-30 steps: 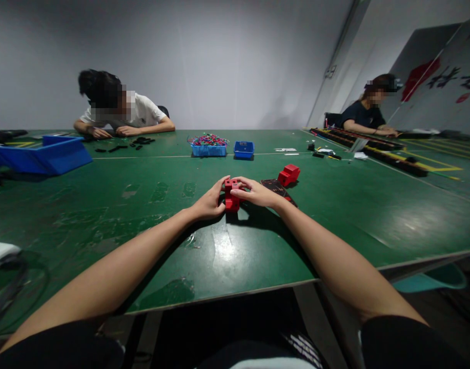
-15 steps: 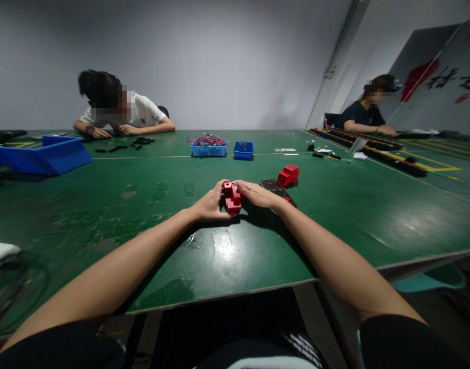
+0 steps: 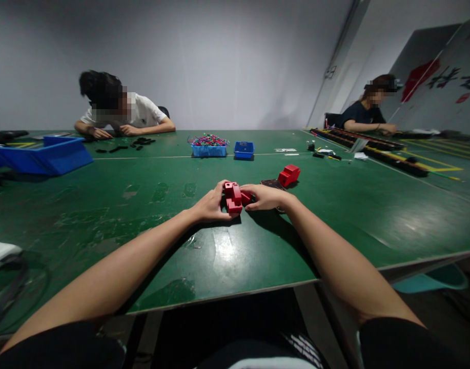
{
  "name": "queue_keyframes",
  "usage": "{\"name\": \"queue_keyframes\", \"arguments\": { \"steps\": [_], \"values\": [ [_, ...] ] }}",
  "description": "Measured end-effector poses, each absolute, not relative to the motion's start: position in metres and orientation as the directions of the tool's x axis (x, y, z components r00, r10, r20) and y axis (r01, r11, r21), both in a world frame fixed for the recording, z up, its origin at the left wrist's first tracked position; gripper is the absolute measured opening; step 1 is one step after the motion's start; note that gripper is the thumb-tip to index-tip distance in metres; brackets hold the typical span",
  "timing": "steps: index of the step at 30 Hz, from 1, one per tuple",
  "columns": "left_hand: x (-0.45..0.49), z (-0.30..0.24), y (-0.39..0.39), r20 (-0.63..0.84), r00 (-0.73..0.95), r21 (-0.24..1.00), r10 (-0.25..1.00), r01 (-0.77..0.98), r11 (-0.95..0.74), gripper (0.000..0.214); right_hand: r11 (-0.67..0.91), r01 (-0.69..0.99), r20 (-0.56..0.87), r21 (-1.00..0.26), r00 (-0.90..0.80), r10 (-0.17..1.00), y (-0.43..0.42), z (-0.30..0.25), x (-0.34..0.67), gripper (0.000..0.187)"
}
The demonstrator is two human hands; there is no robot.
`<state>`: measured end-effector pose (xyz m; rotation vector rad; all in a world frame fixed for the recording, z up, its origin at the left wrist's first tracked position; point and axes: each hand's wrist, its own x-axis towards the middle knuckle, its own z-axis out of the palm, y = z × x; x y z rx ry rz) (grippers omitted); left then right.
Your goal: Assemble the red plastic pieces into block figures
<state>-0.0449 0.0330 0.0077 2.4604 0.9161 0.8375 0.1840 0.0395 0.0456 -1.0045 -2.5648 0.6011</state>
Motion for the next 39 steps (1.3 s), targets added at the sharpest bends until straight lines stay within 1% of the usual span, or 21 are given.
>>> {"name": "queue_keyframes", "arguments": {
  "steps": [2,4,6,7,10,13,16,18,21,24,27,30,35,39],
  "values": [
    [-0.045,0.007,0.033,0.39,0.603,0.535,0.696,0.466,-0.704,0.092,0.663,0.624,0.116,-0.414,-0.686,0.719,0.039,0.049,0.184,0.044],
    [-0.044,0.007,0.032,0.391,0.597,0.526,0.701,0.48,-0.702,0.093,0.645,0.701,0.093,-0.305,-0.652,0.752,0.039,0.05,0.183,0.035],
    [-0.044,0.007,0.032,0.392,0.594,0.513,0.703,0.493,-0.703,0.093,0.611,0.761,0.089,-0.216,-0.608,0.789,0.04,0.049,0.183,0.032],
    [-0.044,0.007,0.032,0.39,0.594,0.51,0.704,0.497,-0.702,0.093,0.588,0.786,0.096,-0.192,-0.581,0.808,0.04,0.048,0.183,0.031],
    [-0.044,0.007,0.032,0.384,0.591,0.518,0.71,0.498,-0.695,0.093,0.519,0.835,0.112,-0.183,-0.507,0.854,0.043,0.046,0.184,0.029],
    [-0.044,0.007,0.033,0.38,0.594,0.525,0.709,0.492,-0.694,0.093,0.503,0.839,0.127,-0.207,-0.487,0.864,0.043,0.046,0.186,0.027],
    [-0.044,0.008,0.033,0.383,0.599,0.521,0.704,0.489,-0.7,0.093,0.516,0.828,0.218,-0.221,-0.473,0.853,0.044,0.047,0.186,0.027],
    [-0.045,0.007,0.033,0.39,0.596,0.514,0.702,0.492,-0.703,0.092,0.509,0.818,0.306,-0.267,-0.428,0.85,0.046,0.046,0.186,0.029],
    [-0.045,0.007,0.033,0.393,0.597,0.512,0.699,0.49,-0.706,0.092,0.485,0.747,0.4,-0.455,-0.315,0.861,0.05,0.043,0.186,0.032],
    [-0.045,0.006,0.033,0.388,0.598,0.528,0.701,0.479,-0.701,0.091,0.506,0.579,0.427,-0.64,-0.279,0.86,0.051,0.042,0.184,0.038],
    [-0.045,0.006,0.033,0.387,0.591,0.539,0.707,0.477,-0.694,0.09,0.526,0.399,0.43,-0.751,-0.308,0.849,0.051,0.045,0.182,0.045],
    [-0.045,0.006,0.033,0.381,0.595,0.55,0.707,0.469,-0.691,0.09,0.491,0.274,0.406,-0.827,-0.314,0.858,0.049,0.047,0.182,0.049],
    [-0.045,0.005,0.033,0.371,0.603,0.558,0.706,0.463,-0.689,0.09,0.404,0.14,0.353,-0.904,-0.289,0.89,0.047,0.049,0.179,0.052],
    [-0.045,0.005,0.034,0.373,0.596,0.568,0.711,0.459,-0.683,0.092,0.362,0.078,0.328,-0.929,-0.282,0.902,0.043,0.051,0.174,0.046]
  ]
}}
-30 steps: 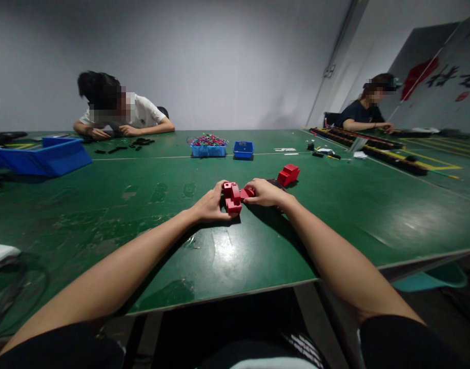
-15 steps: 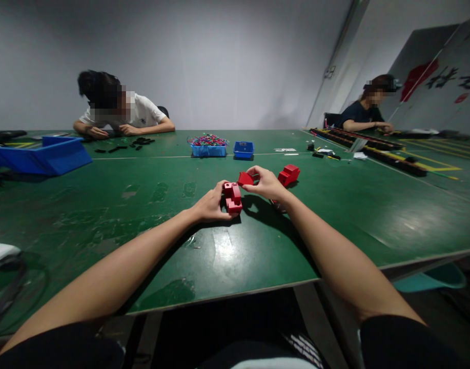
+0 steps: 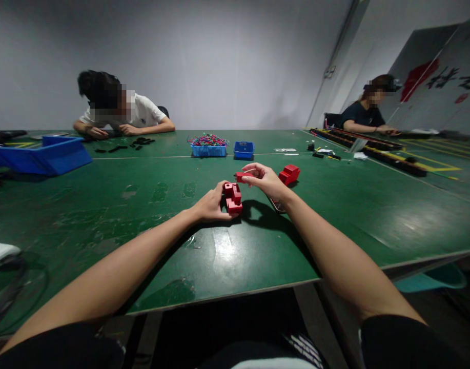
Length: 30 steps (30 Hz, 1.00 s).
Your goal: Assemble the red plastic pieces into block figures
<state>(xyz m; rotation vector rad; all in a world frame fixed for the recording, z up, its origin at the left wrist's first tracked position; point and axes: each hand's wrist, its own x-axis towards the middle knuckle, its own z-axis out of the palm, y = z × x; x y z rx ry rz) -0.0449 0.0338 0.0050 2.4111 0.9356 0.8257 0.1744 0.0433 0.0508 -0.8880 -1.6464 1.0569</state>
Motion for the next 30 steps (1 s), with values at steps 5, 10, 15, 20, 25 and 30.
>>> {"name": "queue_keyframes", "arguments": {
  "steps": [5,10,15,20,25,30],
  "values": [
    [-0.0455,0.0046,0.036,0.373,0.613,0.528,0.697,0.477,-0.702,0.093,0.29,-0.007,0.276,-0.957,-0.325,0.905,0.042,0.0517,0.1696,0.039],
    [-0.045,0.0065,0.0347,0.378,0.615,0.532,0.692,0.467,-0.706,0.091,0.244,-0.029,0.241,-0.969,-0.32,0.916,0.0436,0.0501,0.1695,0.042],
    [-0.0448,0.0072,0.0337,0.375,0.604,0.553,0.703,0.463,-0.693,0.091,0.211,-0.069,0.222,-0.975,-0.303,0.927,0.0459,0.0479,0.1712,0.045],
    [-0.0449,0.0045,0.0352,0.389,0.602,0.563,0.697,0.444,-0.697,0.092,0.126,-0.123,0.155,-0.984,-0.265,0.952,0.0484,0.0461,0.1711,0.049],
    [-0.045,0.001,0.0373,0.361,0.6,0.579,0.714,0.456,-0.676,0.093,0.02,-0.173,0.058,-0.985,-0.214,0.975,0.0474,0.0497,0.17,0.055],
    [-0.0449,0.0024,0.0358,0.37,0.599,0.567,0.71,0.46,-0.683,0.09,-0.035,-0.2,0.01,-0.979,-0.217,0.976,0.0445,0.0535,0.1704,0.055]
  ]
}}
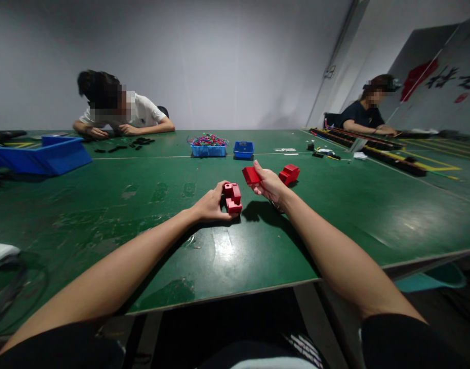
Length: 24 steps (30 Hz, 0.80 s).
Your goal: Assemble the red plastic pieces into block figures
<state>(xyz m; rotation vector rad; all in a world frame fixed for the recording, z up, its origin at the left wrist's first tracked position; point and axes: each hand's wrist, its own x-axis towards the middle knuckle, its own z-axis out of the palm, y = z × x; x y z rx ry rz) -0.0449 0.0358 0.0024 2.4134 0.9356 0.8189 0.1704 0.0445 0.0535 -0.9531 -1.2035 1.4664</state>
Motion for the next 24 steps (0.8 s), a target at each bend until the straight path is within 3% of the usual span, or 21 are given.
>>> {"name": "queue_keyframes", "arguments": {
  "steps": [12,18,24],
  "values": [
    [-0.0455,0.0038,0.0359,0.387,0.609,0.544,0.692,0.455,-0.705,0.091,-0.046,-0.247,0.014,-0.968,-0.234,0.972,0.0425,0.0542,0.1674,0.048],
    [-0.0457,0.0023,0.036,0.378,0.594,0.562,0.71,0.462,-0.686,0.092,-0.077,-0.321,0.018,-0.944,-0.284,0.959,0.0434,0.0541,0.1692,0.024],
    [-0.0456,0.0009,0.0366,0.356,0.604,0.595,0.713,0.442,-0.672,0.091,-0.088,-0.335,0.024,-0.938,-0.315,0.949,0.0469,0.0498,0.1703,0.018]
  ]
}}
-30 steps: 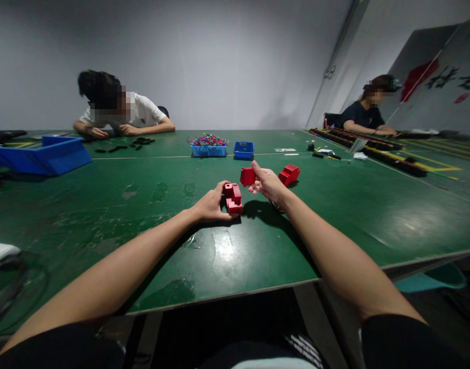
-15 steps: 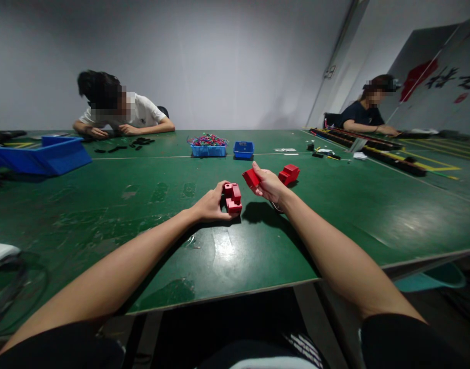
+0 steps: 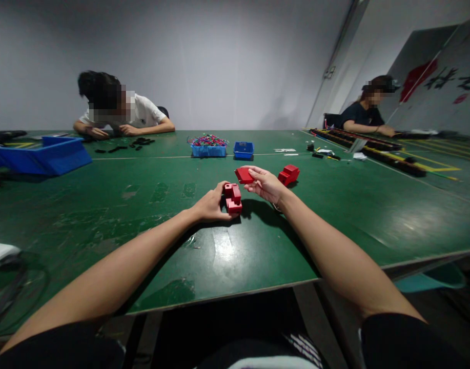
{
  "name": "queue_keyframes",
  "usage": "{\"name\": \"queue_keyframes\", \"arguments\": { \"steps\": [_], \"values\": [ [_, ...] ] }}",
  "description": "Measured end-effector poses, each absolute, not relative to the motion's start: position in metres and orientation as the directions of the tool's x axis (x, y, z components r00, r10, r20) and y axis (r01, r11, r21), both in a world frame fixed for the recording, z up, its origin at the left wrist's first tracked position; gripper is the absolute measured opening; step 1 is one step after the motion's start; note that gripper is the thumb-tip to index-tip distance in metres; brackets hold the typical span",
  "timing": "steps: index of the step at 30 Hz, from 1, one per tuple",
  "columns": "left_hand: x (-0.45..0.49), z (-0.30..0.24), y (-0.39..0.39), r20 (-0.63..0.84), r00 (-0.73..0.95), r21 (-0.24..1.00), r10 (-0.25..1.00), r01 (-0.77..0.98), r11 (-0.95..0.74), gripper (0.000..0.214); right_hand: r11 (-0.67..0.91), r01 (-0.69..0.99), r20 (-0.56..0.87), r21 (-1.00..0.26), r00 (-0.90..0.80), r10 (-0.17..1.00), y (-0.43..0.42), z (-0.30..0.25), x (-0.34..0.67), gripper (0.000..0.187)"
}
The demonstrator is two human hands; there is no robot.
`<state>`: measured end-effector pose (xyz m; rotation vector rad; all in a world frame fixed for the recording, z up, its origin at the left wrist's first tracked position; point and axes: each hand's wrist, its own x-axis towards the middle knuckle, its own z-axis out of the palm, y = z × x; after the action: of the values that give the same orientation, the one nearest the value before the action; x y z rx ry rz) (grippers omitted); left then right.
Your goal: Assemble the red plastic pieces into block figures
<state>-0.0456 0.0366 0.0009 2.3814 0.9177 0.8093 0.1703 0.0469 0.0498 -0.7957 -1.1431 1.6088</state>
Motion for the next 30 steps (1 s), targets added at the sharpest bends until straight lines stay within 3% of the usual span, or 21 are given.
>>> {"name": "queue_keyframes", "arguments": {
  "steps": [7,12,16,22,30],
  "values": [
    [-0.0448,0.0034,0.0351,0.365,0.596,0.617,0.715,0.421,-0.665,0.091,-0.048,-0.371,0.102,-0.928,-0.373,0.922,0.0437,0.0506,0.1735,0.039],
    [-0.0448,0.0042,0.0351,0.364,0.599,0.602,0.713,0.433,-0.671,0.091,-0.034,-0.378,0.119,-0.925,-0.375,0.919,0.0442,0.0501,0.1724,0.026],
    [-0.0454,0.0028,0.0359,0.358,0.609,0.587,0.708,0.442,-0.678,0.092,-0.048,-0.353,0.081,-0.934,-0.342,0.936,0.0452,0.0522,0.1706,0.017],
    [-0.0446,0.0045,0.0337,0.353,0.588,0.589,0.727,0.464,-0.662,0.091,-0.14,-0.317,-0.051,-0.938,-0.274,0.96,0.045,0.056,0.1708,0.043],
    [-0.0446,0.0039,0.0344,0.343,0.601,0.609,0.722,0.443,-0.658,0.092,-0.18,-0.275,-0.087,-0.944,-0.319,0.944,0.0455,0.0549,0.1718,0.048]
  ]
}}
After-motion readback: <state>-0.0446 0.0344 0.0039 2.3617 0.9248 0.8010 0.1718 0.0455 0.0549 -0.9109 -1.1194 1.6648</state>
